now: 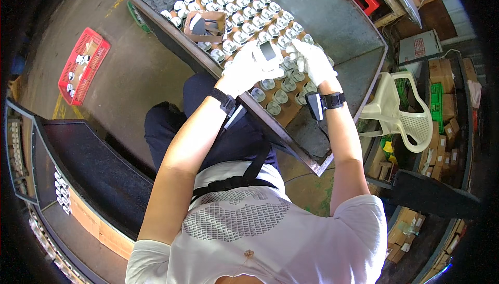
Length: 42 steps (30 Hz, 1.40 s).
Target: The recorder is marking and inspecting metal pistons inside a storage bin using a marker.
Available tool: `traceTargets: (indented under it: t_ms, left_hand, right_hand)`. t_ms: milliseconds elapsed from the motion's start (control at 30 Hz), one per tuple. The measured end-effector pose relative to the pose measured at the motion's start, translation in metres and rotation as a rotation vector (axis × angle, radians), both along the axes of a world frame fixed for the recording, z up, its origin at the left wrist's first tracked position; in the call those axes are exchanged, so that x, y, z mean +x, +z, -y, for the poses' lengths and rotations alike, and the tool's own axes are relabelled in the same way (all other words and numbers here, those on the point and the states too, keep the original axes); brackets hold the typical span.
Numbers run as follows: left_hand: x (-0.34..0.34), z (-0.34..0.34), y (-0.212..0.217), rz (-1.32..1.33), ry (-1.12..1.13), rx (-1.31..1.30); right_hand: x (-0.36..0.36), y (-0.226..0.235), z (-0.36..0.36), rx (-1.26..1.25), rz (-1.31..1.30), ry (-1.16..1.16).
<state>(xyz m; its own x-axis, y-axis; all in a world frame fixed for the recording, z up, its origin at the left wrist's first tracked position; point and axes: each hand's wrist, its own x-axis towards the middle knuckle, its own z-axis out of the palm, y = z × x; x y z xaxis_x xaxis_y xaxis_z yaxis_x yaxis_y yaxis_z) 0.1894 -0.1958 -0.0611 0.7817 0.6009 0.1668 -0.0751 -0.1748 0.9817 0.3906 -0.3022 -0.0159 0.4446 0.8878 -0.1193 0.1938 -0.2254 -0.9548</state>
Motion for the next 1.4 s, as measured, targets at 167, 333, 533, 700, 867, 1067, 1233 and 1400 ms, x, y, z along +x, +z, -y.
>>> traceTargets:
  t_ms: [167, 333, 533, 700, 867, 1067, 1233, 1400]
  left_hand:
    - [-0.002, -0.001, 0.009, -0.04, -0.04, -0.093]
    - [0.001, -0.004, 0.008, -0.022, -0.104, -0.169]
    - [-0.004, 0.001, 0.008, 0.034, 0.033, -0.086]
    - [-0.004, 0.001, 0.006, 0.015, -0.014, -0.044]
    - [-0.002, 0.006, 0.011, 0.091, -0.025, -0.15]
    - [0.001, 0.003, 0.008, -0.039, -0.101, -0.172]
    - [0.005, 0.007, -0.018, 0.126, 0.059, -0.055]
    - [-0.018, -0.012, 0.009, -0.239, 0.041, 0.696]
  right_hand:
    - [0.003, 0.01, 0.009, -0.125, -0.019, -0.063]
    - [-0.006, 0.019, 0.011, -0.063, 0.06, 0.051]
    - [-0.007, 0.031, 0.012, -0.089, 0.188, 0.206]
    - [-0.013, 0.031, 0.003, -0.101, 0.332, 0.412]
    - [-0.002, -0.006, -0.009, 0.067, 0.576, 0.5]
    - [0.008, -0.009, -0.008, -0.056, 0.382, 0.537]
    - [0.078, -0.06, -0.005, -0.436, 0.347, 0.39]
    - [0.132, -0.126, 0.0, -1.038, 0.761, 0.586]
